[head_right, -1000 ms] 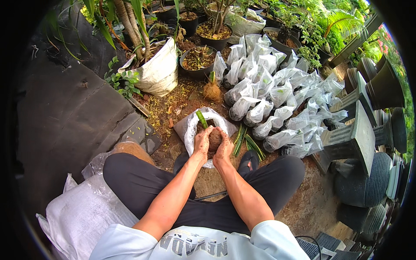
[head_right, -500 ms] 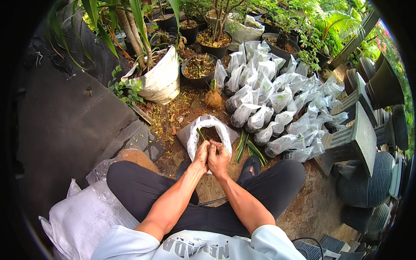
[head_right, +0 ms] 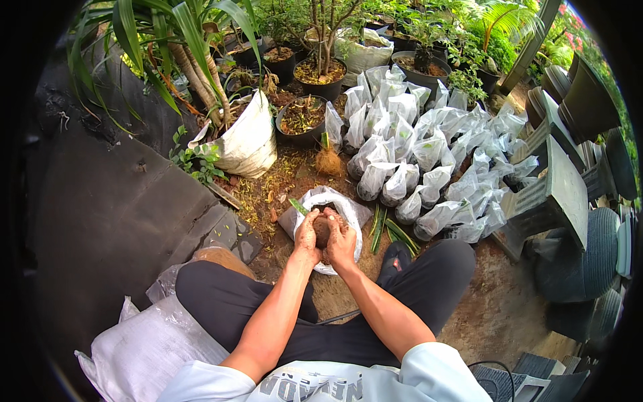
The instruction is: The person sits on the ground and packs soil around a small plant inside a white plastic bag. They repeatedly add soil and press it down by hand to secure the plant.
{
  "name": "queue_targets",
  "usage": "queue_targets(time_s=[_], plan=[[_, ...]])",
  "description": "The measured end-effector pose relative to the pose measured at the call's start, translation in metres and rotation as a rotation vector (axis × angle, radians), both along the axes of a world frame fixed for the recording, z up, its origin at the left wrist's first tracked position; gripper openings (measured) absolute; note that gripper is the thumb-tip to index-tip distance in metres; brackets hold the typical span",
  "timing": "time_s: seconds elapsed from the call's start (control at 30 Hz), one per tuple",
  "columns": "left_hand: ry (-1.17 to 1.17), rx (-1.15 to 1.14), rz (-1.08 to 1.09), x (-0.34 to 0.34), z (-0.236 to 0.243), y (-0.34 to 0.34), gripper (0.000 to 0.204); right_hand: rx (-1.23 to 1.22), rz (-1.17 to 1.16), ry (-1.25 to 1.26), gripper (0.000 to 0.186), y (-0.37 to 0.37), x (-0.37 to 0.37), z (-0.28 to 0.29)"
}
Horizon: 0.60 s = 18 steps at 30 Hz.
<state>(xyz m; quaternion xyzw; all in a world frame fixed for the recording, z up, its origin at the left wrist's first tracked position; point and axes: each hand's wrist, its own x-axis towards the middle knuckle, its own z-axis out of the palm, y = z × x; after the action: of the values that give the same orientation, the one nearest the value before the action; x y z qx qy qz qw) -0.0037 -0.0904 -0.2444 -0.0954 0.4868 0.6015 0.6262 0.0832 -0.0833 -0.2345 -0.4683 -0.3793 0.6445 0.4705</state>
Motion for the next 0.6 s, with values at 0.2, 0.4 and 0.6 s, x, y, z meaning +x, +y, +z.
queue_targets(time_s=[0.2,0.4,0.6], plan=[[-0.28,0.326,-0.103,-0.011,-0.021,-0.007,0.031,0.728,0.045,-0.511,0.014,-0.003,0.0,0.015],[-0.27,0.398,-0.118,-0.005,-0.022,-0.016,0.032,0.816,-0.014,-0.531,0.012,-0.009,0.006,0.006],[-0.098,0.044,-0.053,-0.004,-0.002,-0.003,0.031,0.159,-0.132,-0.045,0.023,0.003,-0.008,-0.003]])
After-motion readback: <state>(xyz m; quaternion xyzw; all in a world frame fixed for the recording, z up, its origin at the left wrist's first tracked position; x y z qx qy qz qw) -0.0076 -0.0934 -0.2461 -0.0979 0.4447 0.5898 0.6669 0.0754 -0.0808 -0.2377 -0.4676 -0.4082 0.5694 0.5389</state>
